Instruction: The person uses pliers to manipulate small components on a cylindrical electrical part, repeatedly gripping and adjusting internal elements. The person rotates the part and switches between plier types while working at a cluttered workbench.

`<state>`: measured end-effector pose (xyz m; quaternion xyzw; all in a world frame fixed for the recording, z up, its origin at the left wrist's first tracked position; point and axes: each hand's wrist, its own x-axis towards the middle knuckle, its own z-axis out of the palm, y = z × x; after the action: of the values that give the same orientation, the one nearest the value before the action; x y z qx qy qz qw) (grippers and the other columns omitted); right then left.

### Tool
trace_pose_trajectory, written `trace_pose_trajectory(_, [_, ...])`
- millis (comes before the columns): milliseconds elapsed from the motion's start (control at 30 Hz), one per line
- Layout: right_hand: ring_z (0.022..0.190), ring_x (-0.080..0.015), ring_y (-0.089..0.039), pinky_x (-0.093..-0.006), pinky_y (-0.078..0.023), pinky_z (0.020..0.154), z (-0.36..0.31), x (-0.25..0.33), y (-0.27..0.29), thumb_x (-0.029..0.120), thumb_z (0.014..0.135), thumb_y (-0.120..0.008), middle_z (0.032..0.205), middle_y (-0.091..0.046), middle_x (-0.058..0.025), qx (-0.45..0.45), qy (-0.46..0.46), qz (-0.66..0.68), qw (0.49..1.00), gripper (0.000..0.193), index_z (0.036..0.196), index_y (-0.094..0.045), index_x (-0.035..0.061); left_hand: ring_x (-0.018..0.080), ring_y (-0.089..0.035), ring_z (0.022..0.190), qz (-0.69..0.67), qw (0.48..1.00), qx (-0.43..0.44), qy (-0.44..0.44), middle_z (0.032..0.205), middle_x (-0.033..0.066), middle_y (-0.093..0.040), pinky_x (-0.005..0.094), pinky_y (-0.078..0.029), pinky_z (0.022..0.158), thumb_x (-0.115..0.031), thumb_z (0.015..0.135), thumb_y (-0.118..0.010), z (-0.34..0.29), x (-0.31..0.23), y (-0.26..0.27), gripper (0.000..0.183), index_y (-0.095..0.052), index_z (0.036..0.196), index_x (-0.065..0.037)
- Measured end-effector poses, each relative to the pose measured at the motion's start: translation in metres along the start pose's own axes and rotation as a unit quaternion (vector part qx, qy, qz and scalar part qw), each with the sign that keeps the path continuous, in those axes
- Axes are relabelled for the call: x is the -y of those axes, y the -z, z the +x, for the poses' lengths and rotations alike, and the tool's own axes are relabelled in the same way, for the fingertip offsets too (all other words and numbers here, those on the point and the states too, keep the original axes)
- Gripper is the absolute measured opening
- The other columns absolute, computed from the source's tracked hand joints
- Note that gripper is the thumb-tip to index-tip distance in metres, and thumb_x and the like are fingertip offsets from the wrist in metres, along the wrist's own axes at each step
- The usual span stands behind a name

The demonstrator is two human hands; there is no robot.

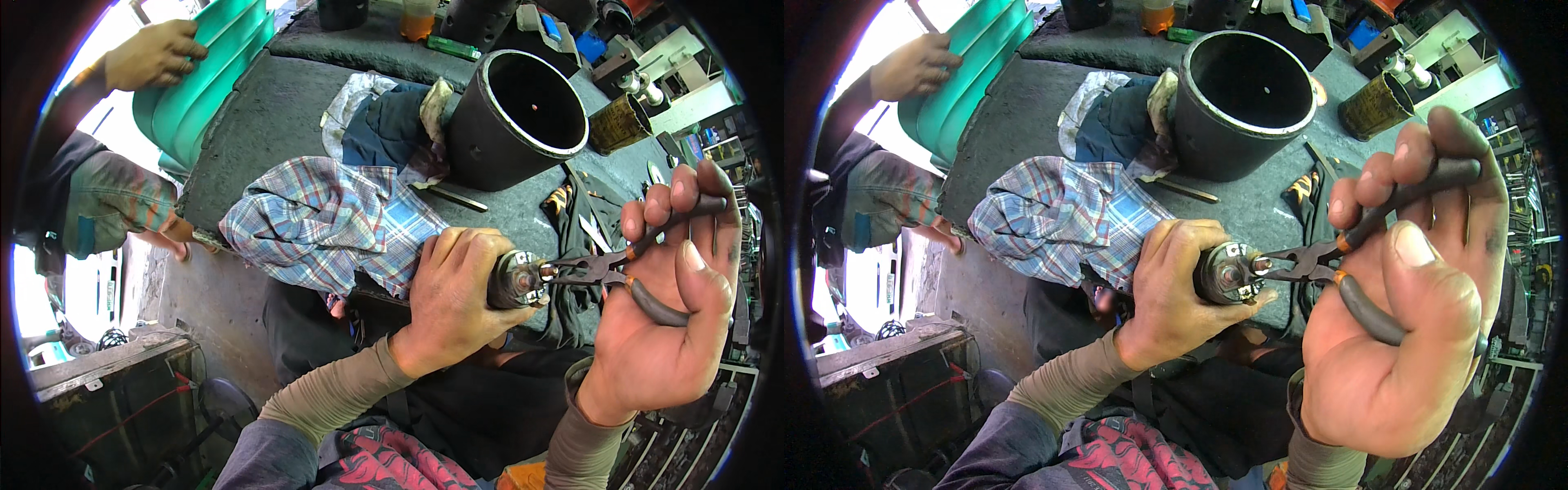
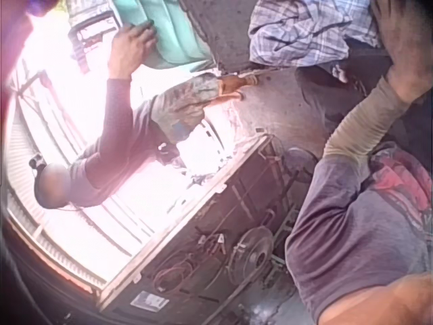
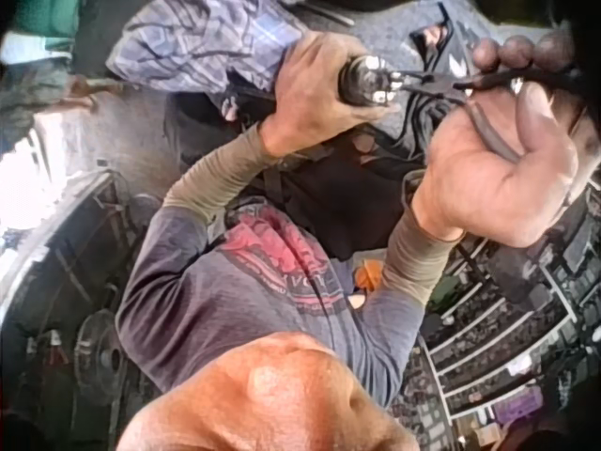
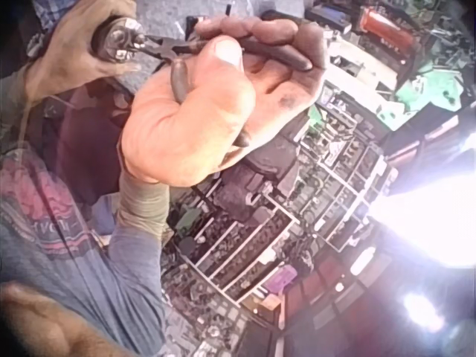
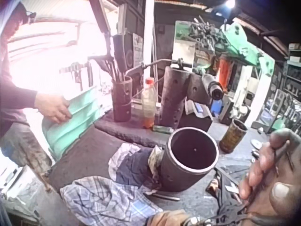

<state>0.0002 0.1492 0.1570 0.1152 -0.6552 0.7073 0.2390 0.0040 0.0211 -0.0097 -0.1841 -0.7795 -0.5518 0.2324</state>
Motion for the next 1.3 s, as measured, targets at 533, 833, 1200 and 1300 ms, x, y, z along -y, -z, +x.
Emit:
trace_pose_trajectory(533, [0.103, -0.022, -0.047, -0.0359, -0.041, 0.087, 0.014, -0.007, 0.016, 0.023, 0.085, -0.061, 0.12, -0.047, -0.0156, 0.16, -0.02, 0.086, 0.983, 0.073, 0.149, -0.047, -0.01, 0.0321, -0.07, 0.1, -0.001, 0.999, -0.029, -0.037, 0.109, 0.0086, -0.075, 0.043, -0.057, 0.091, -0.025, 0.06, -0.107, 0.003, 0.002, 0.003, 0.07, -0.068, 0.115, -0.007])
trace_pose_trajectory(833, [0.126, -0.0289, -0.052, -0.0431, -0.043, 0.107, 0.005, -0.003, 0.01, 0.029, 0.087, -0.061, 0.144, -0.052, -0.0269, 0.031, -0.005, -0.032, 0.999, 0.089, 0.16, -0.037, -0.0166, 0.0333, -0.066, 0.111, -0.025, 1.0, -0.004, 0.005, 0.117, 0.0078, -0.072, 0.046, -0.052, 0.097, -0.019, 0.058, -0.1, 0.0, 0.002, 0.002, 0.067, -0.066, 0.115, -0.01])
trace_pose_trajectory(1200, [0.131, -0.029, -0.055, -0.0422, -0.043, 0.11, 0.001, 0.004, 0.01, 0.029, 0.096, -0.059, 0.15, -0.053, -0.0307, 0.016, -0.002, -0.066, 0.998, 0.086, 0.164, -0.033, -0.0168, 0.0321, -0.065, 0.109, -0.02, 1.0, -0.007, 0.003, 0.117, 0.0064, -0.071, 0.046, -0.048, 0.096, -0.022, 0.059, -0.099, 0.0, 0.002, 0.0, 0.064, -0.065, 0.112, -0.011])
trace_pose_trajectory(1300, [0.132, -0.0292, -0.055, -0.042, -0.043, 0.11, 0.002, 0.007, 0.01, 0.028, 0.096, -0.058, 0.151, -0.052, -0.0311, 0.008, -0.009, -0.05, 0.999, 0.085, 0.164, -0.032, -0.0173, 0.032, -0.065, 0.11, -0.018, 1.0, -0.004, 0.007, 0.118, 0.0062, -0.072, 0.046, -0.048, 0.096, -0.022, 0.058, -0.099, 0.0, 0.002, 0.0, 0.065, -0.065, 0.112, -0.011])
